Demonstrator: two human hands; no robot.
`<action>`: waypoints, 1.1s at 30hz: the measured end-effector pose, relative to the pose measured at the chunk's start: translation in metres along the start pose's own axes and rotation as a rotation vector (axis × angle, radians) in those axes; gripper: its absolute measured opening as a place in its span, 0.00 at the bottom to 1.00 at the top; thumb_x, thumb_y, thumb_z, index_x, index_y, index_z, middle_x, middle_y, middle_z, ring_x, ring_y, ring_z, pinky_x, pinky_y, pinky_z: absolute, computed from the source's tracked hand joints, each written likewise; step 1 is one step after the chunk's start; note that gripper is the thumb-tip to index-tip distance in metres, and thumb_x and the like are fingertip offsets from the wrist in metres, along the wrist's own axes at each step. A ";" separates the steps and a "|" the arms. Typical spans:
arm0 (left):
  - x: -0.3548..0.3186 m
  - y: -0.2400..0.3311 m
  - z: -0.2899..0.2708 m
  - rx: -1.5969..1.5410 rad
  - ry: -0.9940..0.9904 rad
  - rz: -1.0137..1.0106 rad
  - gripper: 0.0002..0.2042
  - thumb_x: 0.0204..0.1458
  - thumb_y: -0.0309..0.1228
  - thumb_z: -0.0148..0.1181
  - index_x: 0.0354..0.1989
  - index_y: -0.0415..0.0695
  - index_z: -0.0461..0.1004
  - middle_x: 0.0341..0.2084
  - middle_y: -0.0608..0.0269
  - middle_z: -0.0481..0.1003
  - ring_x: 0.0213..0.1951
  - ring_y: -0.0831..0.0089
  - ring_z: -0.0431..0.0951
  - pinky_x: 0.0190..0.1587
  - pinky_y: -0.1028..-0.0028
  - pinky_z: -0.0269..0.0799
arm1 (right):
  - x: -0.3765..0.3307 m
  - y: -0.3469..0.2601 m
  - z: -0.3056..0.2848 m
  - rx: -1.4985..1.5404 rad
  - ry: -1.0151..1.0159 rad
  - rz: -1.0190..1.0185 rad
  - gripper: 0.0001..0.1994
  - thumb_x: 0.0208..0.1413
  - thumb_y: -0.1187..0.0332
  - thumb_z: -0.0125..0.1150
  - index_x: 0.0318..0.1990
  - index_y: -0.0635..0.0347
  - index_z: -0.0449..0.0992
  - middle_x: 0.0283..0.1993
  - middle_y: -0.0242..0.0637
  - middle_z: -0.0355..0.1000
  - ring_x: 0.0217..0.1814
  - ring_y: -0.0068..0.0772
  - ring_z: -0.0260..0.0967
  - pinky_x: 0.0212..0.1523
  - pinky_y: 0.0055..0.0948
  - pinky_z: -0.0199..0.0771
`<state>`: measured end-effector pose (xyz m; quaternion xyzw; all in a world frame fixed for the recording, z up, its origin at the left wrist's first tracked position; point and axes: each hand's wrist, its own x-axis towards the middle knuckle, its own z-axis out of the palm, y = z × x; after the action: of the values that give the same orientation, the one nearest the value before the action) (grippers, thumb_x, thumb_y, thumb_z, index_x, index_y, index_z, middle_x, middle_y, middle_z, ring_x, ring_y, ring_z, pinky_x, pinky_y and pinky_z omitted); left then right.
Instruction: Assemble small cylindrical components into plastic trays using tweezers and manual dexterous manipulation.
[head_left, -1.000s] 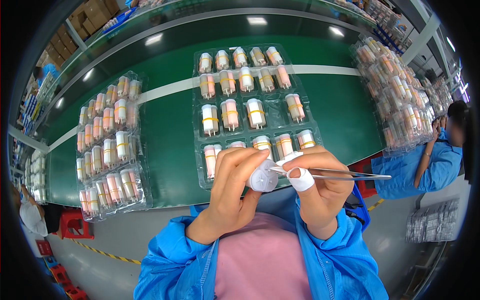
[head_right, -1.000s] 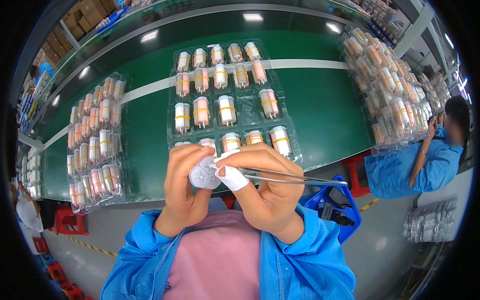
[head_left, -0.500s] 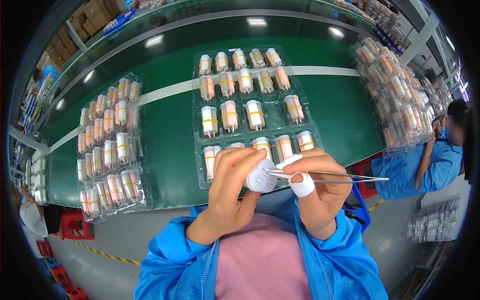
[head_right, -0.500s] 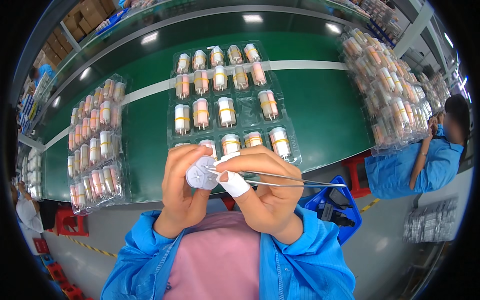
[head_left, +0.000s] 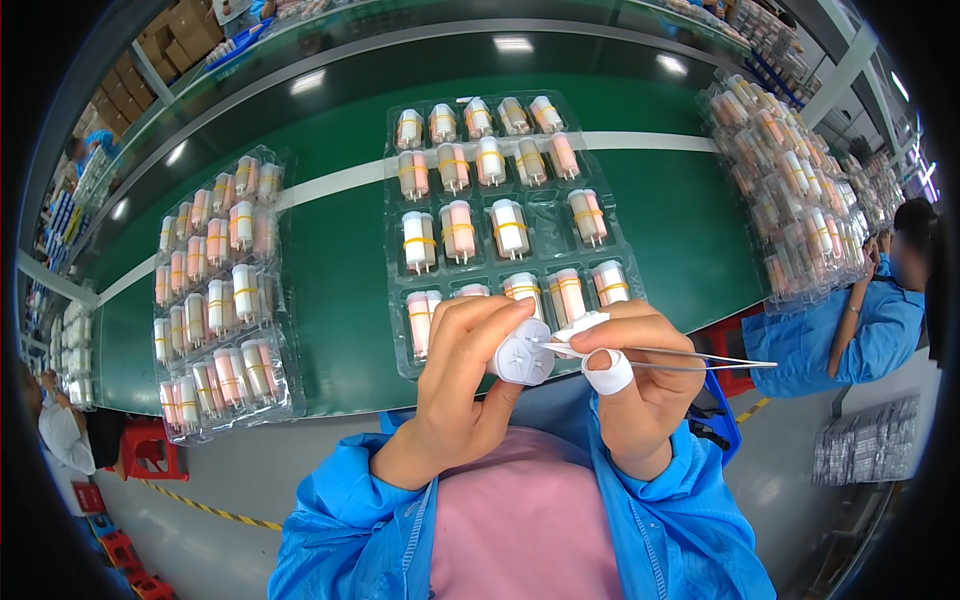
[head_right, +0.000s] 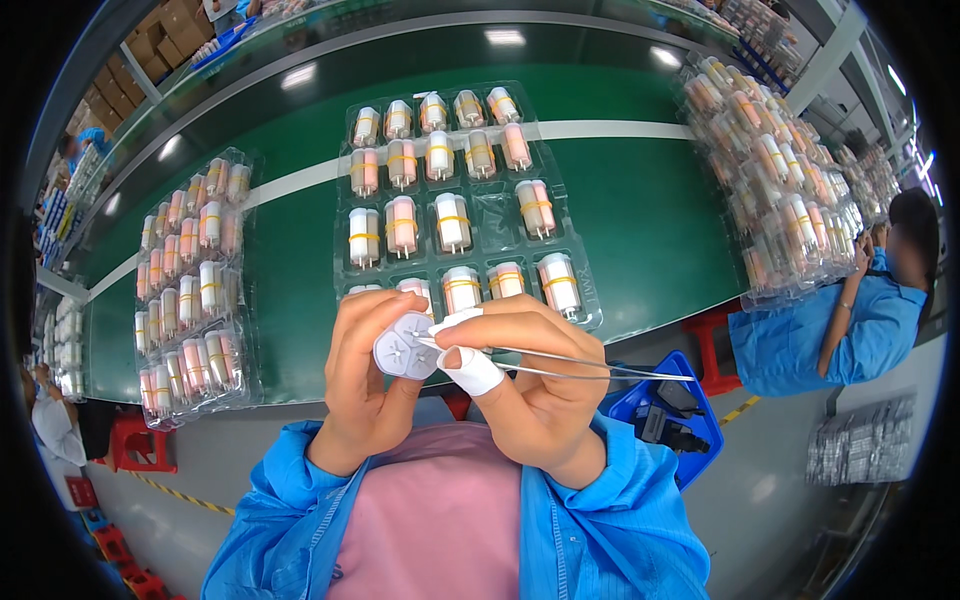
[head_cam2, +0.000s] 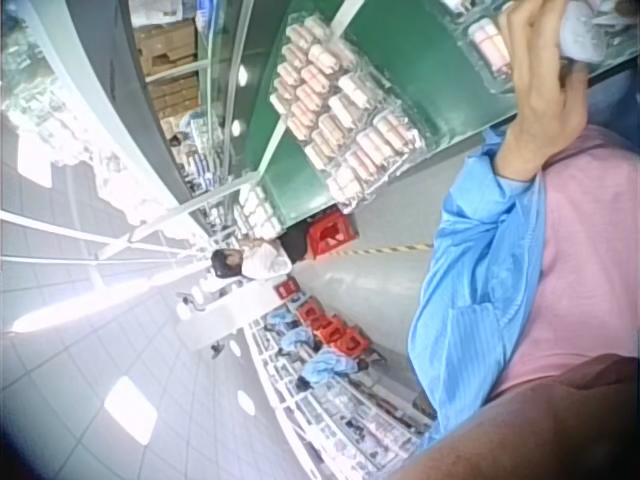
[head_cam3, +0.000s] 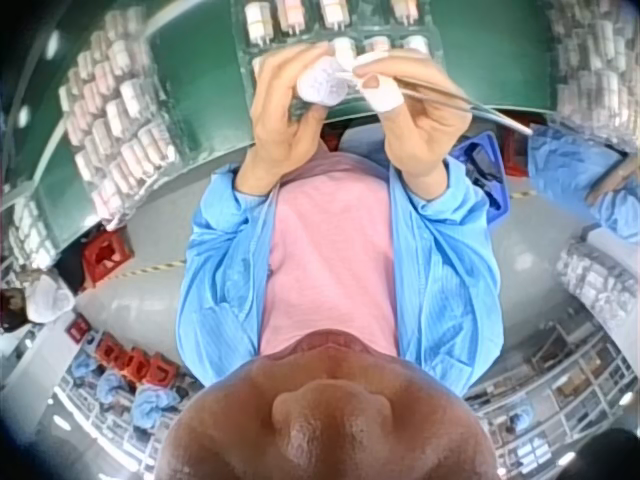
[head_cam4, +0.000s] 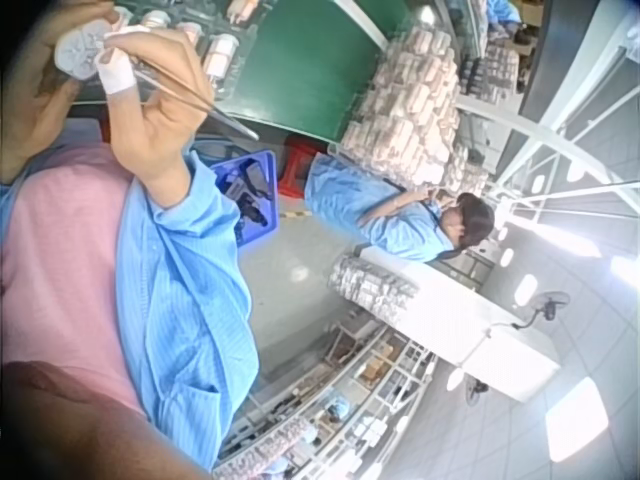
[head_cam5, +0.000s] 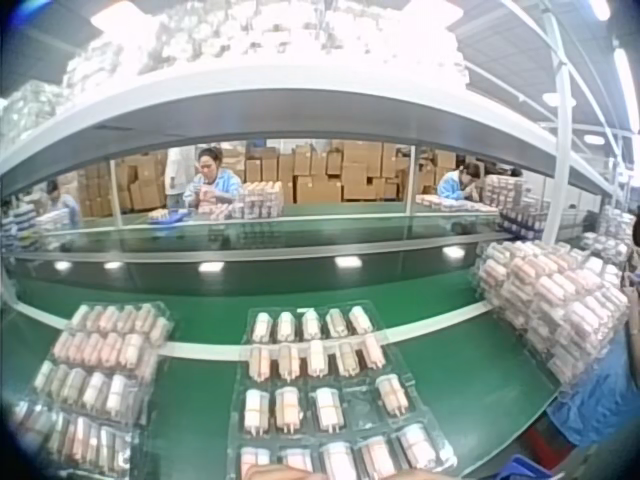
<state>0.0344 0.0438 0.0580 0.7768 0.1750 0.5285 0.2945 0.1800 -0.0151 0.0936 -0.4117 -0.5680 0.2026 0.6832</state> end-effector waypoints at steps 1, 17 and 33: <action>0.000 0.000 0.000 0.000 0.002 0.001 0.29 0.33 0.12 0.59 0.52 0.33 0.67 0.44 0.46 0.69 0.42 0.54 0.69 0.45 0.64 0.66 | 0.000 0.000 0.000 -0.013 -0.004 -0.011 0.07 0.46 0.79 0.63 0.34 0.68 0.77 0.33 0.44 0.76 0.35 0.31 0.73 0.37 0.25 0.72; -0.001 0.000 -0.001 -0.032 -0.007 -0.022 0.28 0.34 0.13 0.59 0.51 0.34 0.67 0.43 0.47 0.69 0.42 0.54 0.69 0.45 0.65 0.65 | -0.003 0.001 0.002 0.086 0.023 0.041 0.07 0.44 0.81 0.61 0.33 0.69 0.76 0.33 0.45 0.76 0.35 0.32 0.72 0.37 0.25 0.72; 0.000 0.002 -0.002 -0.021 -0.003 0.013 0.27 0.35 0.14 0.59 0.51 0.33 0.68 0.42 0.47 0.69 0.41 0.55 0.70 0.45 0.65 0.65 | -0.003 0.000 0.003 0.092 0.024 0.064 0.06 0.45 0.81 0.62 0.33 0.69 0.76 0.33 0.44 0.76 0.34 0.32 0.72 0.36 0.25 0.71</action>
<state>0.0327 0.0427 0.0601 0.7754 0.1641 0.5312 0.2996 0.1768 -0.0164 0.0922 -0.4002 -0.5365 0.2452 0.7013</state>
